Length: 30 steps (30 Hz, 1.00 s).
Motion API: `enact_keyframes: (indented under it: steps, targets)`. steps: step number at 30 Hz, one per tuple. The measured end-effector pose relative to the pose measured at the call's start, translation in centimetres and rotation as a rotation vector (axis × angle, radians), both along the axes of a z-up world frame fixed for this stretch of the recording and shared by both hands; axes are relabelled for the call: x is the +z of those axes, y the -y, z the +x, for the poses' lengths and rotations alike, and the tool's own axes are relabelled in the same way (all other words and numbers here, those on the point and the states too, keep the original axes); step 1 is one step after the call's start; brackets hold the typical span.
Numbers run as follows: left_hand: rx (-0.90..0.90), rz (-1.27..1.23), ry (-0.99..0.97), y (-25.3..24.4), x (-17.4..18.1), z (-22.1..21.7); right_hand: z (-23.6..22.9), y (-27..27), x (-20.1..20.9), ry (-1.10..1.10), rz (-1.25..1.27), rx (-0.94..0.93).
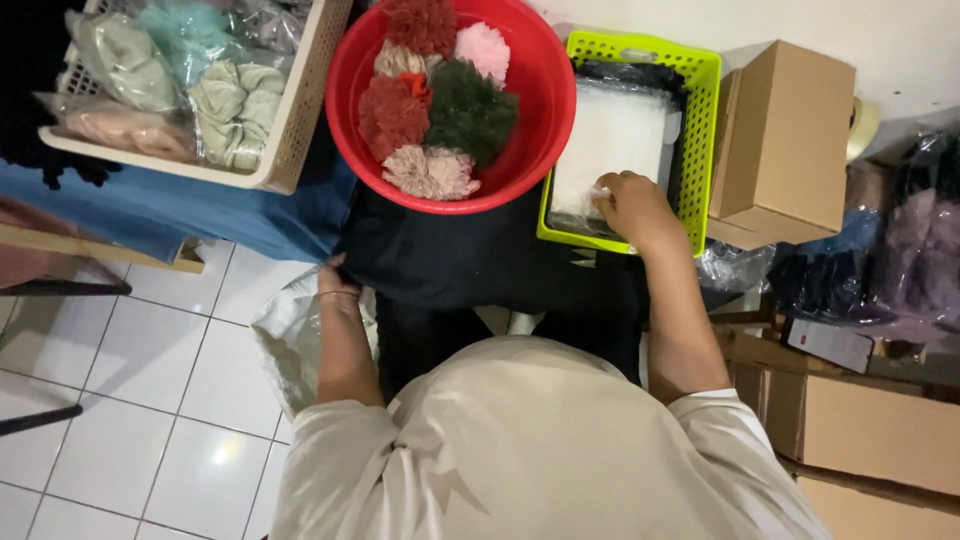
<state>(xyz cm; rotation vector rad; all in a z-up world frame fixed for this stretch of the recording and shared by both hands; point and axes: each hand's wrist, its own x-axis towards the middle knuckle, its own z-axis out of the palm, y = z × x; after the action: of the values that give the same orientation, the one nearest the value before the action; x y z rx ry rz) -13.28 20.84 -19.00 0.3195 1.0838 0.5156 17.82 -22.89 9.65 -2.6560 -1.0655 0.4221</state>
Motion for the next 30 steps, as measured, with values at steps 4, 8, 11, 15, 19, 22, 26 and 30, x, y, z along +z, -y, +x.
enact_keyframes:
  steps: [4, 8, 11, 15, 19, 22, 26, 30]
  targets:
    - [0.020, -0.001, -0.150, 0.8, -2.9, -4.6, 0.2, 0.0, -0.3, -0.033, 0.004, -0.032]
    - [-0.064, 0.060, -0.444, 0.5, -4.4, -4.4, 0.3, -0.2, 0.1, -0.026, 0.005, -0.036]
    - [-0.237, 0.317, -0.612, 1.3, -3.6, -4.8, 0.3, 0.0, -0.2, -0.035, -0.012, -0.029]
    - [-0.507, 1.137, -0.812, 5.0, 3.9, -2.5, 0.6, 0.1, -0.8, 0.009, -0.007, 0.011]
    - [-1.034, 1.223, -0.667, 8.4, 4.2, 0.4, 0.4, 0.3, -0.6, -0.001, 0.057, -0.008]
    - [-1.200, 1.135, -0.760, 9.0, 5.2, 0.5, 0.6, 0.9, -0.7, 0.073, 0.205, -0.026]
    - [-1.343, 1.214, -0.903, 6.6, 5.0, -0.5, 1.3, 2.5, 0.5, 0.085, 0.572, -0.060]
    - [-1.504, 1.341, -0.801, 8.0, 14.0, -0.9, 1.6, 3.3, 1.6, 0.152, 0.400, -0.036]
